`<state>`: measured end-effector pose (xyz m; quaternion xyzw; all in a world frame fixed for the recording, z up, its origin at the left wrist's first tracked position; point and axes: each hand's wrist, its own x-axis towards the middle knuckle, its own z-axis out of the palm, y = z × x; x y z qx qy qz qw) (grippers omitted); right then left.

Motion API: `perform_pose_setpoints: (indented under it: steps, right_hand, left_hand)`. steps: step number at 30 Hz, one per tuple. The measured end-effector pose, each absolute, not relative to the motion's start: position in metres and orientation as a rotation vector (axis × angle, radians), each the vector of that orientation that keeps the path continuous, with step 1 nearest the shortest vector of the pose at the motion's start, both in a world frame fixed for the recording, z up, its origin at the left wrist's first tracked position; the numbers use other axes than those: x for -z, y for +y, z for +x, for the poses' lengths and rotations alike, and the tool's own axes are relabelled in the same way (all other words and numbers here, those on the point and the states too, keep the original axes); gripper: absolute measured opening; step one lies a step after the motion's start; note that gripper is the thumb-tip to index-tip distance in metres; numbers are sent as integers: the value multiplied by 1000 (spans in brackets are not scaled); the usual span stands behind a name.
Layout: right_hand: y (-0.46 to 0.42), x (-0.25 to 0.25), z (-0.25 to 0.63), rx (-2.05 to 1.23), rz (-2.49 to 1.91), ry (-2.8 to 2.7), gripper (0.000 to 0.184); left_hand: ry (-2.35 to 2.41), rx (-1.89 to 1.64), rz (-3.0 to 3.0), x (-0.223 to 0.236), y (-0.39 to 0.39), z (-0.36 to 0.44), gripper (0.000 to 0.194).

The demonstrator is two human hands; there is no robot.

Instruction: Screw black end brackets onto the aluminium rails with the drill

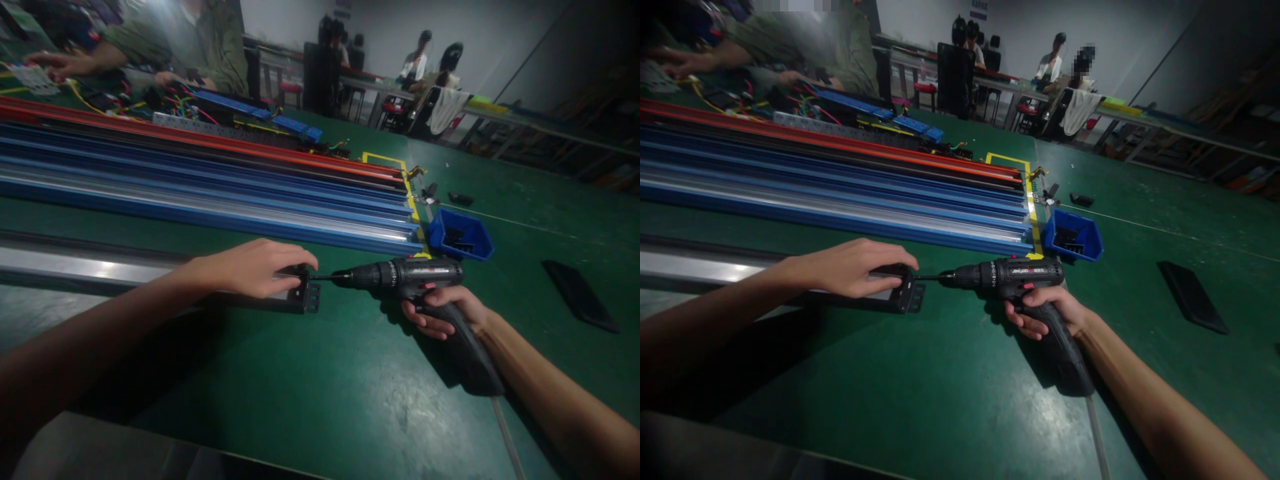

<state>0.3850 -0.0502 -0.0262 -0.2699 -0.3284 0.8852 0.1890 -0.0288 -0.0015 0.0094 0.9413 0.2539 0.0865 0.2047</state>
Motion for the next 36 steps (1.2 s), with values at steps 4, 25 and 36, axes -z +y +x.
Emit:
perform_pose_setpoints:
  steps: [4,25,36]
  right_hand:
    - [-50,25,385,-2487,-744,-913,31]
    - [-52,24,383,-2466,-761,-916,31]
    - [-52,23,383,-2467,-773,-922,31]
  left_hand:
    - [639,-242,2657,-5,1,-28,25]
    - [828,-235,2668,-14,-4,-26,29]
    - [768,-225,2815,-4,0,-28,21]
